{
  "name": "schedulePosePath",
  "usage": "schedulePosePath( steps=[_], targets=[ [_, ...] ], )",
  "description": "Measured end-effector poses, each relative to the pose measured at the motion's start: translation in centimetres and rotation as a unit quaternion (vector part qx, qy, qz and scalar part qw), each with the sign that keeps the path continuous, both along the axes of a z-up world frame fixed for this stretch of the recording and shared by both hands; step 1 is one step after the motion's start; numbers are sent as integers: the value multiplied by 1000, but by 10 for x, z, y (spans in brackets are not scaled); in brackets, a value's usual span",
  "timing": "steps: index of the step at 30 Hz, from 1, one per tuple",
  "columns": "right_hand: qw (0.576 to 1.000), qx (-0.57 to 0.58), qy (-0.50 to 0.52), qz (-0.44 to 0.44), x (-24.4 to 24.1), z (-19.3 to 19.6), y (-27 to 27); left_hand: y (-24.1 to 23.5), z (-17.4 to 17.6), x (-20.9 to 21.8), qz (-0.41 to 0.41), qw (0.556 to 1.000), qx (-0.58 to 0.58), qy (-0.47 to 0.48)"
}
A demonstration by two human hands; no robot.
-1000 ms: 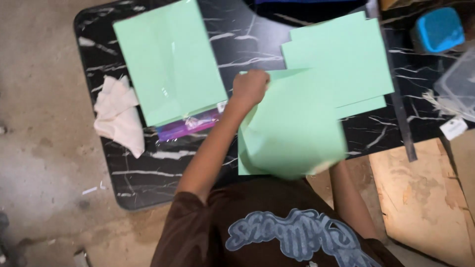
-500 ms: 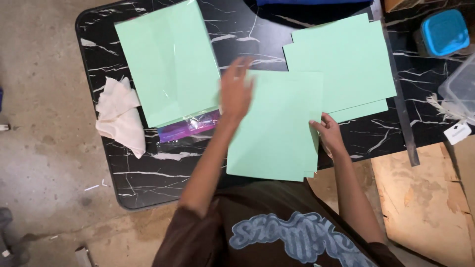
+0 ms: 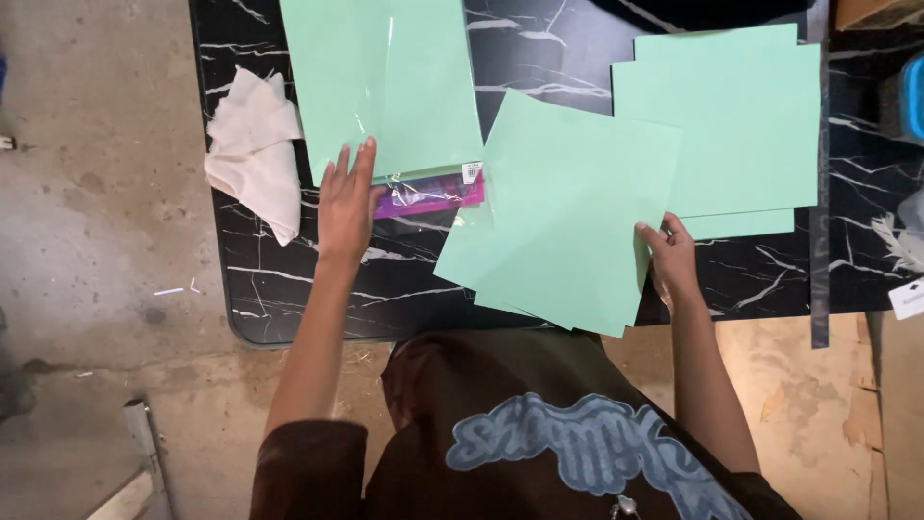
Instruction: The person separates light green paper sheets from a plastic-wrapped stack on a black marble-patterned table. They peel individual sheets from the pack, place them on a growing pile to the right, and continue separating sheets one by one throughout the clip.
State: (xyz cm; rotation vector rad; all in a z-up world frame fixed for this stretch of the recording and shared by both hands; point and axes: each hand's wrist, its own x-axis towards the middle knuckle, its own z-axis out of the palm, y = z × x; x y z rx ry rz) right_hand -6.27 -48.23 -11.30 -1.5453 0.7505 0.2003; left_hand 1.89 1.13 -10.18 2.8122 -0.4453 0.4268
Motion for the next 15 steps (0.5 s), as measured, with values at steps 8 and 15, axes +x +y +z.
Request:
schedulePosePath(
  steps=[8, 15],
  targets=[
    [1000, 10, -13, -6, -1, 1, 2, 18, -4, 8, -43, 998, -18, -43],
    [1000, 2, -3, -9, 1, 11, 10, 12, 41, -10, -97, 989, -107, -31]
  ],
)
